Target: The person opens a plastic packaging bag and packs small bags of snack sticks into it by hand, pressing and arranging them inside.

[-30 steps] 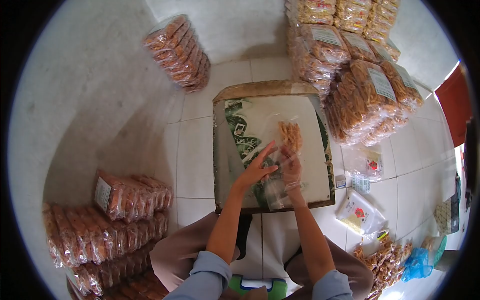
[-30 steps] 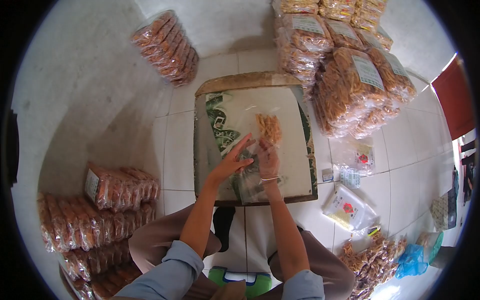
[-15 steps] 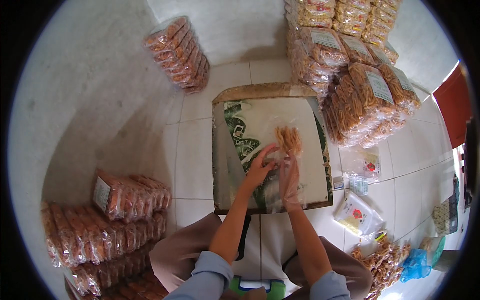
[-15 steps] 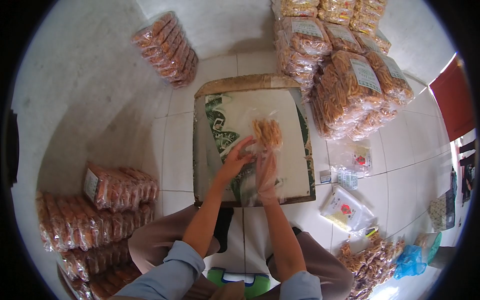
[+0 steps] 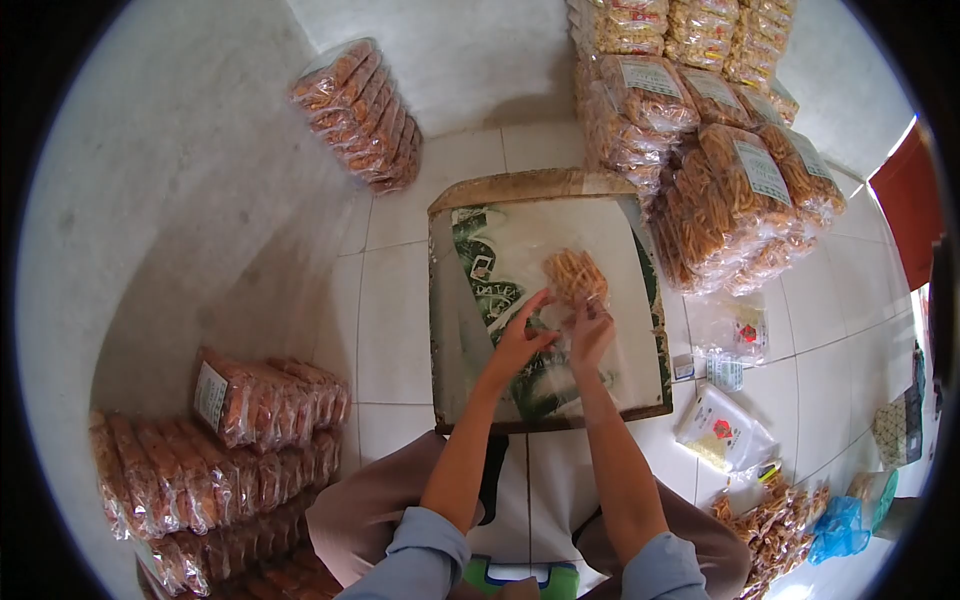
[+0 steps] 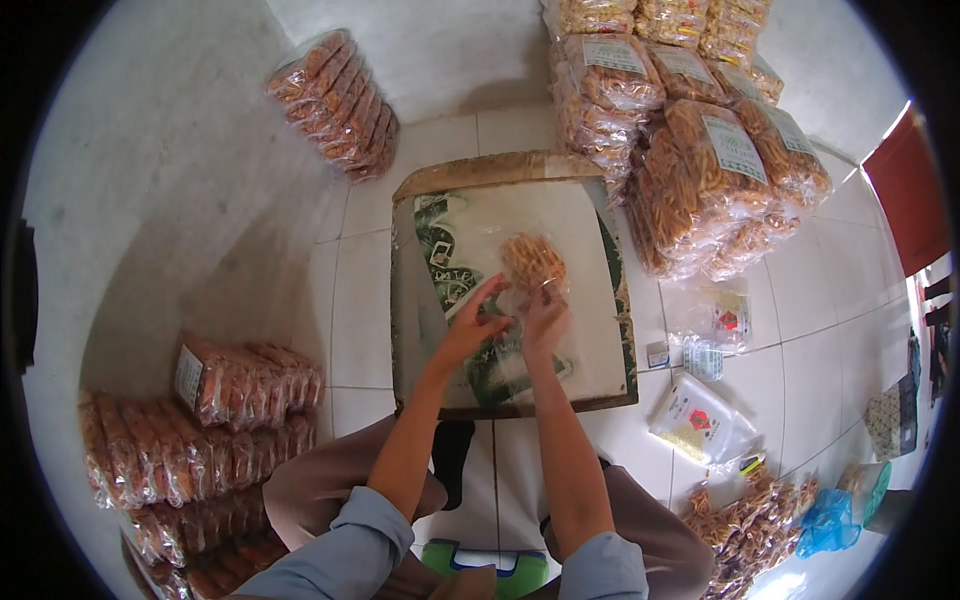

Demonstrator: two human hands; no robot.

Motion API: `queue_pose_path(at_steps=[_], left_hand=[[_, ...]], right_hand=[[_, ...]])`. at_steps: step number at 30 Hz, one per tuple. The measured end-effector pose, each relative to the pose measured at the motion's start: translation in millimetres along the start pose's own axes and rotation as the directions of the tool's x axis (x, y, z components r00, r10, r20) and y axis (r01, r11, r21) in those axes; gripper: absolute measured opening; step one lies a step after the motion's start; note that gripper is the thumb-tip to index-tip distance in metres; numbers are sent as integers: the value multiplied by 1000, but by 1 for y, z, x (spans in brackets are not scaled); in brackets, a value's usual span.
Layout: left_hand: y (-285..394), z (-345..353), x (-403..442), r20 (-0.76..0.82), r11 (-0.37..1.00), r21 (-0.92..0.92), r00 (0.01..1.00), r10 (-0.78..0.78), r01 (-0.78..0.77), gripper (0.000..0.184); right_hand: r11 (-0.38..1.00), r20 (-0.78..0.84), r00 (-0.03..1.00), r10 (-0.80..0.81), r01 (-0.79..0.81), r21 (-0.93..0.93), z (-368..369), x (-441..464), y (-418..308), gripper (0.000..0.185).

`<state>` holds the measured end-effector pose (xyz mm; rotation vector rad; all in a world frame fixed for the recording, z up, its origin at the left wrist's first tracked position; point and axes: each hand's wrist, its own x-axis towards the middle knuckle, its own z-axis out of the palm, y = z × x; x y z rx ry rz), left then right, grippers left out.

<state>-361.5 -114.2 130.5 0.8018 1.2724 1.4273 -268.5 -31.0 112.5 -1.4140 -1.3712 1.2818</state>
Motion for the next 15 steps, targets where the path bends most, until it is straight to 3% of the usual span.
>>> queue_pose_path(at_steps=[1,3,4,6,7,9,13,15], left_hand=[[1,-2,0,-16,999,40,1000,-15,16,63],[1,-6,-1,-15,999,39,1000,-18,18,64],[-1,-7,-1,-14,999,35,1000,-25,25,64],[-3,-7,1,-26,999,24,999,-22,23,65],[-4,-7,1,-39,1000,12,999,-21,22,65],[-5,-5,1,-36,999,42,999,-7,9,65],[-4,-2,4,-53,998,60,999,15,-12,63],[-10,-5,11,-42,994,99,998,55,-51,64]], right_hand=[[1000,0,1000,0,0,0,2,0,3,19],[937,-5,996,86,-79,339,9,2,9,16],[937,-5,996,85,-78,340,12,1,12,16],[863,-112,991,-71,117,492,16,-3,14,14],[864,-112,991,-71,118,490,15,-4,12,14],[985,-80,994,-71,82,149,12,-5,11,13],[932,-46,996,-80,91,351,12,-4,27,16],[914,-16,925,-380,378,148,-1,-13,36,19]])
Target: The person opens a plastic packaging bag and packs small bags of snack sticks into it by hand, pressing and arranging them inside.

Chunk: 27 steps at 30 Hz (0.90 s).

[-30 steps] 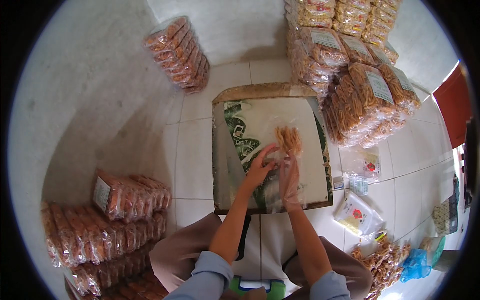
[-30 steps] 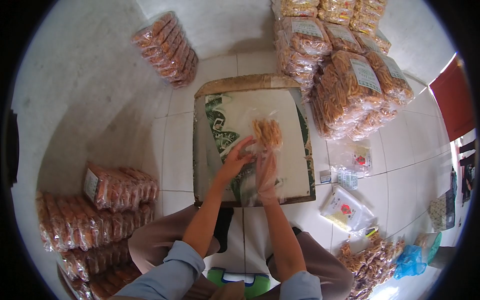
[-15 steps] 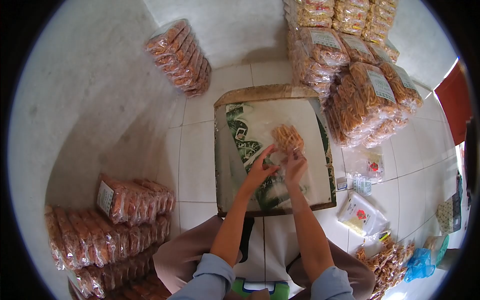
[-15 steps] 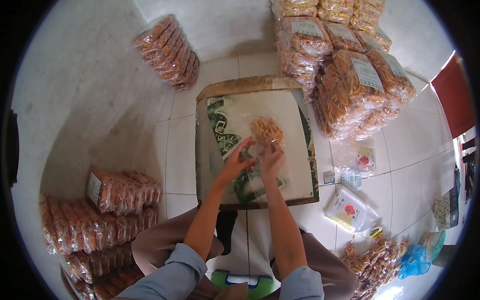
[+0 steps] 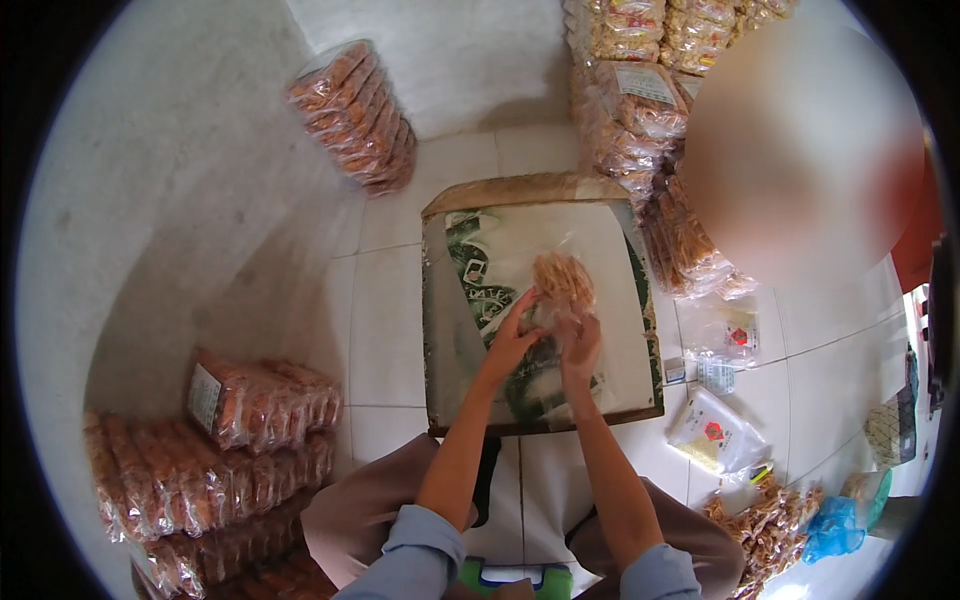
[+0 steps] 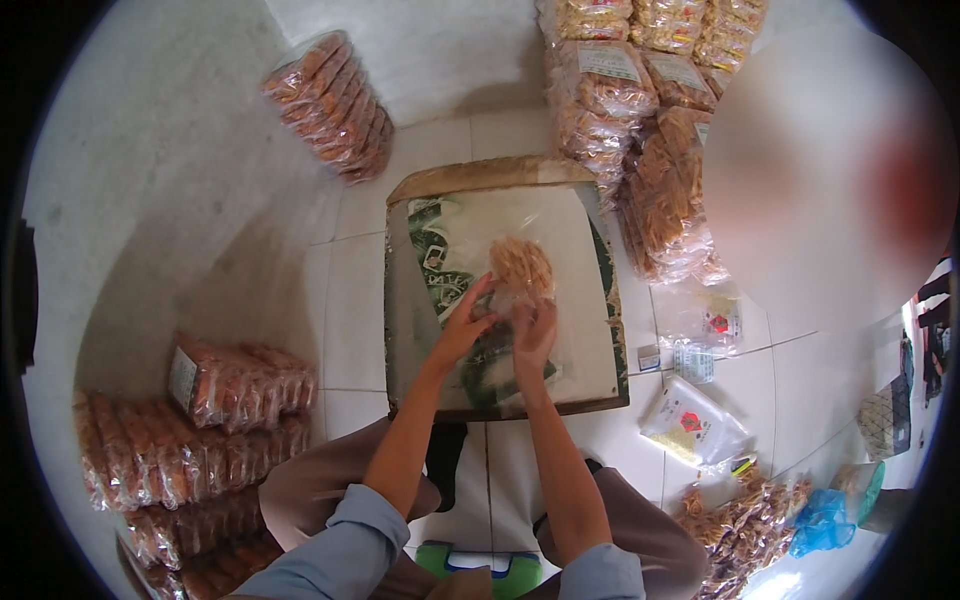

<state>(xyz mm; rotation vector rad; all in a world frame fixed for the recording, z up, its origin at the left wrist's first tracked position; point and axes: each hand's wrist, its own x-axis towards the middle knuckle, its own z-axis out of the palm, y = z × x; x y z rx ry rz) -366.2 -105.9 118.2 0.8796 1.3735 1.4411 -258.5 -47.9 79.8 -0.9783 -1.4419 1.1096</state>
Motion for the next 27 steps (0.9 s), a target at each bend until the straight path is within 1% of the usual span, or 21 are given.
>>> queue_pose_path(at_steps=[1,3,4,5,6,7,8,10,12,13,14,15,17,18,19,20,21,22,24,25,27], left_hand=[[-6,-1,3,6,998,41,999,36,-36,64],[-14,1,10,-14,999,2,999,40,-40,63],[-17,3,13,-39,999,-29,999,38,-39,62],[-19,6,15,-27,998,-39,998,49,-50,62],[-20,8,14,-85,998,9,994,63,-62,61],[-24,10,14,-139,996,57,987,83,-76,60],[-26,10,14,-117,994,51,988,101,-96,60],[-32,14,12,-202,905,422,966,159,-60,60],[-22,28,5,-335,703,702,924,186,113,62],[-3,44,-2,-435,652,724,882,182,223,62],[18,62,-12,-527,598,731,829,188,329,63],[27,80,-13,-474,608,748,856,207,268,63],[42,114,-19,-456,582,794,804,381,175,63],[49,134,-22,-410,587,802,819,400,115,63],[54,157,-21,-289,599,800,846,448,-43,63],[57,182,-21,-167,600,775,853,494,-196,63],[58,206,-24,-67,591,729,824,563,-344,63],[61,230,-32,-27,584,715,819,572,-384,63],[62,278,-48,189,526,601,747,637,-601,63],[61,300,-57,253,507,562,720,646,-653,62],[61,333,-75,444,601,364,700,560,-711,49]], right_hand=[[1000,-2,1000,-5,5,-8,-8,-5,-9,19],[972,131,967,220,-206,-110,-25,-16,-28,25],[973,121,970,211,-197,-119,-33,-23,-25,25],[964,139,989,59,-20,-266,-41,-31,-22,26],[902,176,980,-90,155,-402,-49,-39,-20,27],[897,162,981,-106,165,-411,-57,-48,-19,27],[897,157,981,-115,171,-408,-66,-57,-19,27],[886,118,982,-151,187,-425,-87,-72,-23,27],[838,216,976,-30,142,-527,-114,-84,-31,20],[825,164,985,-55,137,-548,-129,-88,-33,20],[781,173,984,45,73,-620,-146,-91,-35,19],[728,170,974,147,9,-686,-165,-91,-40,19],[711,80,990,116,-27,-702,-207,-79,-59,19],[706,48,993,107,-42,-707,-230,-72,-72,19],[689,35,998,48,-8,-724,-255,-63,-86,19],[678,-16,1000,20,-26,-735,-281,-56,-105,19],[656,-87,995,-51,-33,-754,-305,-52,-124,19],[636,-152,982,-116,-44,-771,-328,-51,-143,19],[640,-217,952,-216,-30,-768,-380,-54,-180,20],[671,-284,925,-253,-44,-740,-403,-60,-195,18],[763,-386,894,-228,-82,-641,-444,-77,-218,16]])
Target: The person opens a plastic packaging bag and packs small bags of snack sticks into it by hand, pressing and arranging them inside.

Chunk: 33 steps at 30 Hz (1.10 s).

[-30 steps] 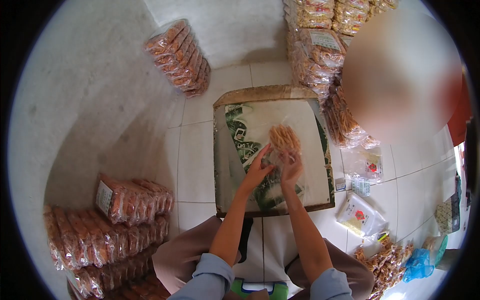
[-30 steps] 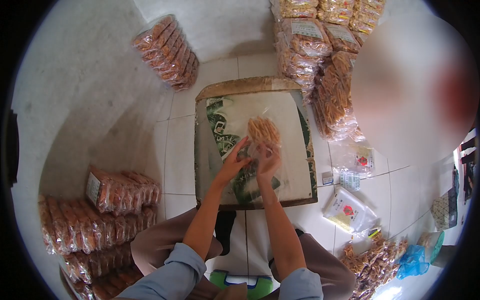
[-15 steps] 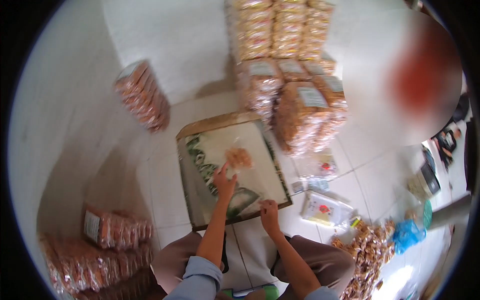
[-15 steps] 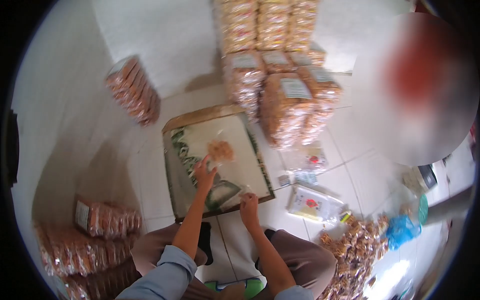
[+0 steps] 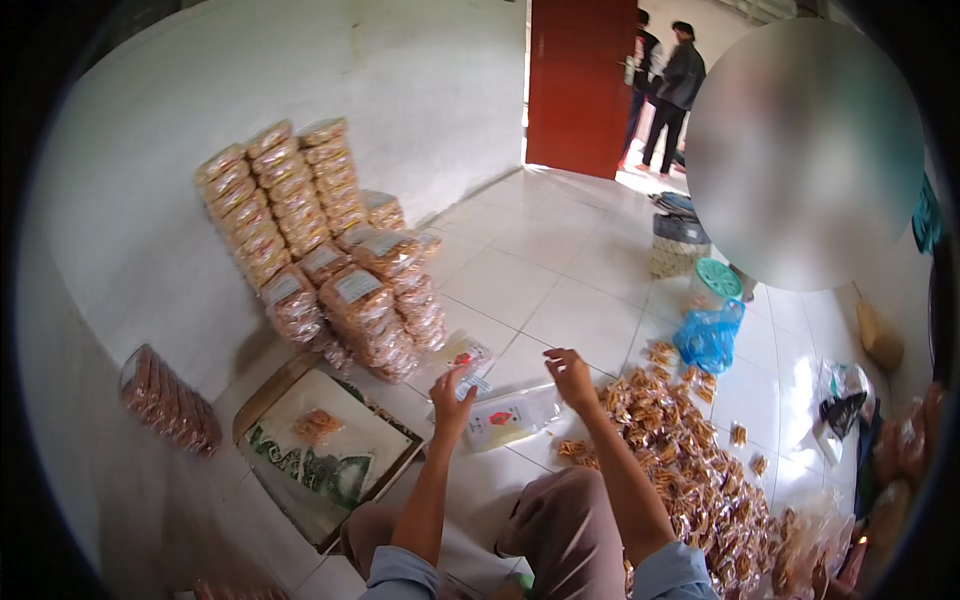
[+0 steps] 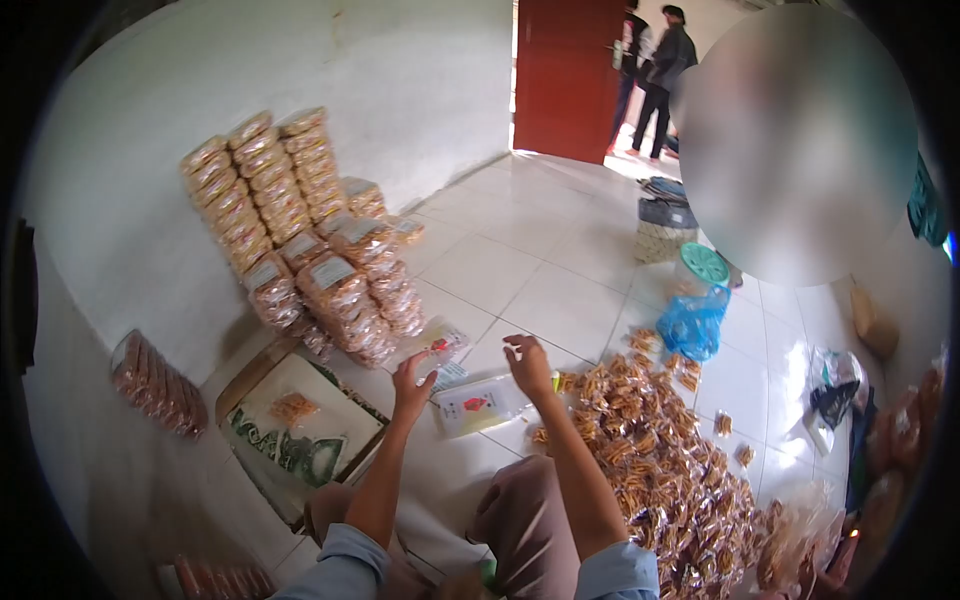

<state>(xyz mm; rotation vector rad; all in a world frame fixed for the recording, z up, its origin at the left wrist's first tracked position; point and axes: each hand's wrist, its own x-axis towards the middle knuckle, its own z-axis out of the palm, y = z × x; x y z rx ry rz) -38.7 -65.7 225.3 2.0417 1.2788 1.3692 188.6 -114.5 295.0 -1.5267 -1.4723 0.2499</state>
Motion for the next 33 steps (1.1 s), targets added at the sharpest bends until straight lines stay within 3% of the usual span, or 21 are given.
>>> queue_pose_path(at_steps=[1,2,4,7,11,15,17,19,21,23,27,29,31,33], left_hand=[[19,10,1,101,993,-116,995,13,-1,43],[36,21,-1,128,993,-116,992,4,10,43],[67,42,-9,374,874,-339,903,-214,347,34],[37,107,-30,442,856,-383,883,-161,348,30],[20,172,-61,566,797,-377,799,-205,472,28],[-14,232,-88,645,732,-341,713,-275,590,27],[-28,253,-96,655,713,-334,696,-295,616,28],[-37,272,-99,675,671,-334,665,-320,662,28],[-45,287,-99,710,645,-293,612,-348,706,29],[-51,297,-100,761,612,-304,573,-306,730,31],[-58,308,-100,798,619,-267,529,-287,738,32],[-59,306,-100,815,591,-272,508,-279,760,33],[-61,308,-103,826,564,-290,500,-261,773,33],[-61,308,-101,821,498,-359,521,-235,789,36]], right_hand=[[998,-12,999,45,-45,46,-22,-1,8,16],[998,-48,998,52,-50,32,-41,-4,16,15],[991,-92,987,134,-131,34,-64,-18,47,14],[948,-111,942,316,-311,66,-72,-50,116,15],[849,-171,832,528,-515,117,-59,-107,193,16],[761,-144,768,624,-639,-112,-33,-145,248,17],[770,-73,777,625,-629,-108,-22,-147,259,17],[819,-56,859,509,-503,-275,-8,-139,271,16],[816,-27,858,513,-497,-297,4,-131,290,21],[833,42,965,258,-200,-516,12,-124,307,32],[762,153,900,409,-244,-600,19,-121,326,39],[750,173,893,416,-229,-620,18,-124,326,34],[732,142,849,509,-341,-589,12,-115,318,26],[744,99,884,457,-319,-588,7,-104,303,19]])
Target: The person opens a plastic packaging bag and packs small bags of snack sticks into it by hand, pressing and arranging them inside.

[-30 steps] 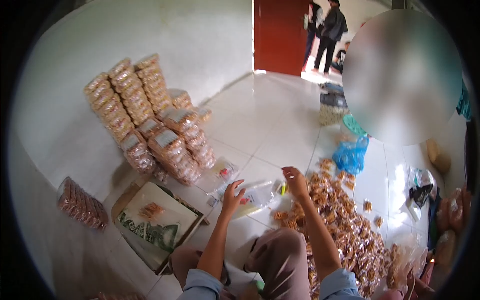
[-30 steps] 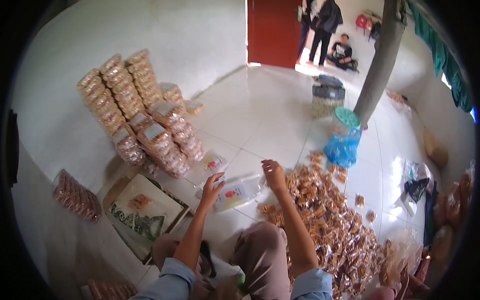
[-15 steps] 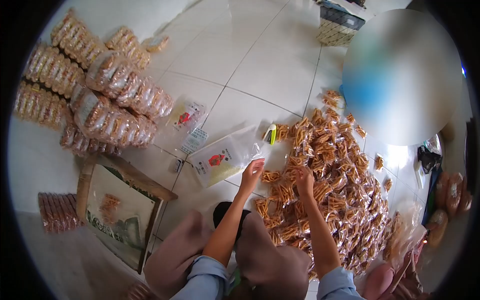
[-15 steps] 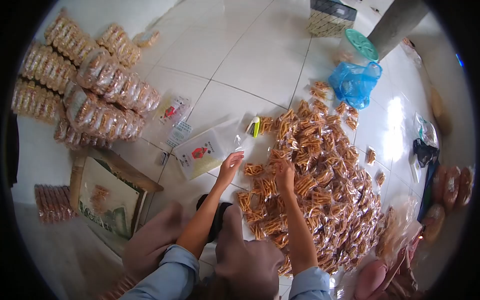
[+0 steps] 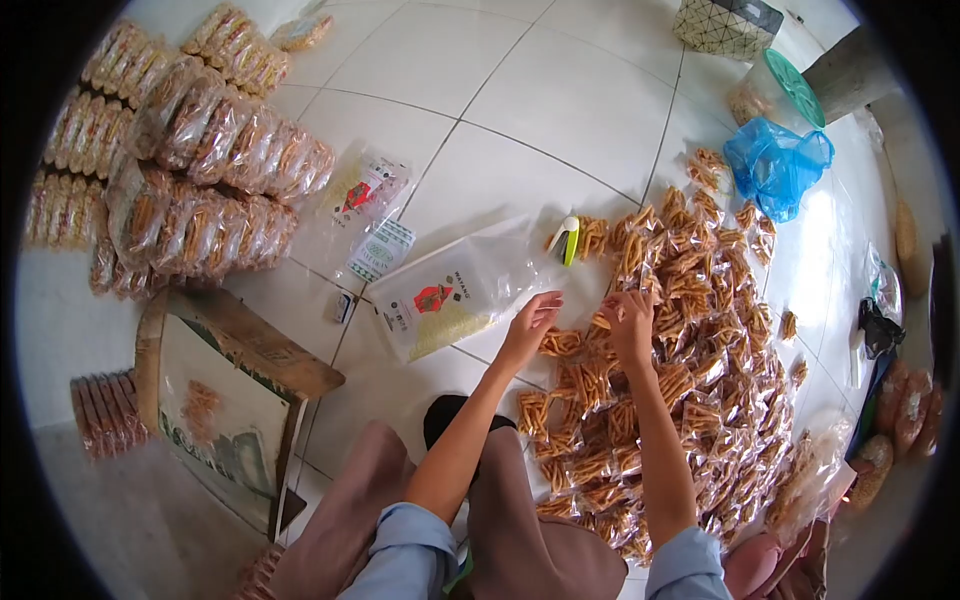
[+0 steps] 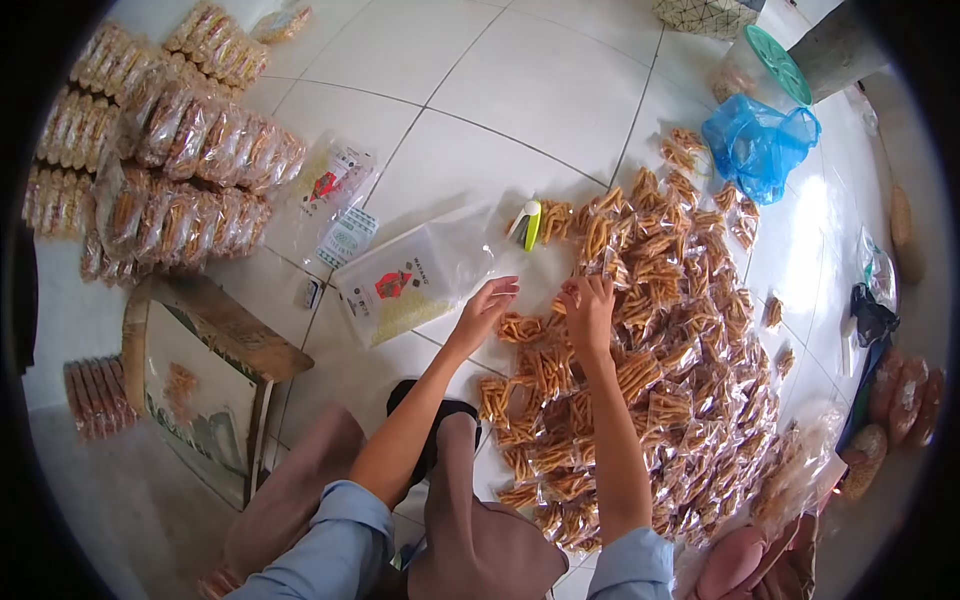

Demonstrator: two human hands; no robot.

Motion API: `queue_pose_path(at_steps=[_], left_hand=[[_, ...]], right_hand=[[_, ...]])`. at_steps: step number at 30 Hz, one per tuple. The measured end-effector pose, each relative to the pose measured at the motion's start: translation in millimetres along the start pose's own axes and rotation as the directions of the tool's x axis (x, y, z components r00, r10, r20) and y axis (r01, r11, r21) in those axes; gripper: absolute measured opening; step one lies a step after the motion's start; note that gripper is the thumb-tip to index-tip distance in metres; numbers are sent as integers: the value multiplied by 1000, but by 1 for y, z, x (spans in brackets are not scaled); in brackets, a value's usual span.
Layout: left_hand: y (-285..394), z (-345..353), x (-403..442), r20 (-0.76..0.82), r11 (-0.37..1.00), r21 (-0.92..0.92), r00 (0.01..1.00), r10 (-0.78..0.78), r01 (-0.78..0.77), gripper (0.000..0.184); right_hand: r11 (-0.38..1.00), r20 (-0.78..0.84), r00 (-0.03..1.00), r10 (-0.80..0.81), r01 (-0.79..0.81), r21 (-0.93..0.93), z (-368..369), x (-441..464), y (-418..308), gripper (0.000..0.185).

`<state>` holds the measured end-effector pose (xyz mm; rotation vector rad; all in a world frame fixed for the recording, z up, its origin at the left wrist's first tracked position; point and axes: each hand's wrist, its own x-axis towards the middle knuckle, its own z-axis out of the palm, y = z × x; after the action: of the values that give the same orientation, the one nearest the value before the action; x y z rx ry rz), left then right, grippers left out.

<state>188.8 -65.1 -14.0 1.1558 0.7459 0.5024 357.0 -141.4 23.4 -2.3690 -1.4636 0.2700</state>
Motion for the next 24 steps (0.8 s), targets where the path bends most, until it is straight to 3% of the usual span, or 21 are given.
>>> queue_pose_path(at_steps=[2,4,6,8,10,11,14,16,18,19,20,21,22,24], left_hand=[[7,1,0,4,999,-40,1000,20,-20,39],[21,0,-2,8,996,-78,999,37,-37,43],[31,-4,-2,31,968,-249,999,-22,29,48],[35,-11,-3,8,966,-259,1000,16,-13,49],[44,-24,-8,88,987,-52,985,-147,152,46],[45,-28,-10,135,986,91,979,-152,140,41],[29,-40,-9,122,981,55,973,-194,188,38],[26,-45,-13,-38,979,-14,978,-205,205,34],[25,-60,-16,-40,975,-61,975,-218,215,37],[24,-63,-18,-41,975,-62,975,-217,214,37],[23,-66,-19,-83,968,-178,977,-197,180,38],[21,-67,-20,-127,947,-289,975,-182,139,39],[19,-68,-20,-127,947,-290,975,-182,139,39],[18,-71,-21,-130,919,-367,971,-202,142,43]], right_hand=[[857,-14,989,145,-119,502,-8,2,-7,19],[824,-67,991,113,-56,564,-14,1,-19,15],[400,175,959,225,-254,880,-18,3,-31,13],[369,189,965,180,-244,897,-14,5,-38,14],[262,290,949,121,-312,913,-1,3,-42,14],[441,271,959,85,-280,853,11,1,-43,16],[319,333,934,130,-357,878,17,-1,-53,15],[334,279,940,196,-331,882,22,-4,-52,16],[819,84,996,4,-51,571,42,-13,-31,23],[877,186,975,-123,19,479,44,-19,-25,40],[878,187,975,-124,20,478,49,-28,-21,40],[943,193,958,-211,148,297,41,-34,-31,46],[955,215,932,-293,276,104,36,-38,-38,52],[956,283,913,-293,288,61,41,-42,-37,59]])
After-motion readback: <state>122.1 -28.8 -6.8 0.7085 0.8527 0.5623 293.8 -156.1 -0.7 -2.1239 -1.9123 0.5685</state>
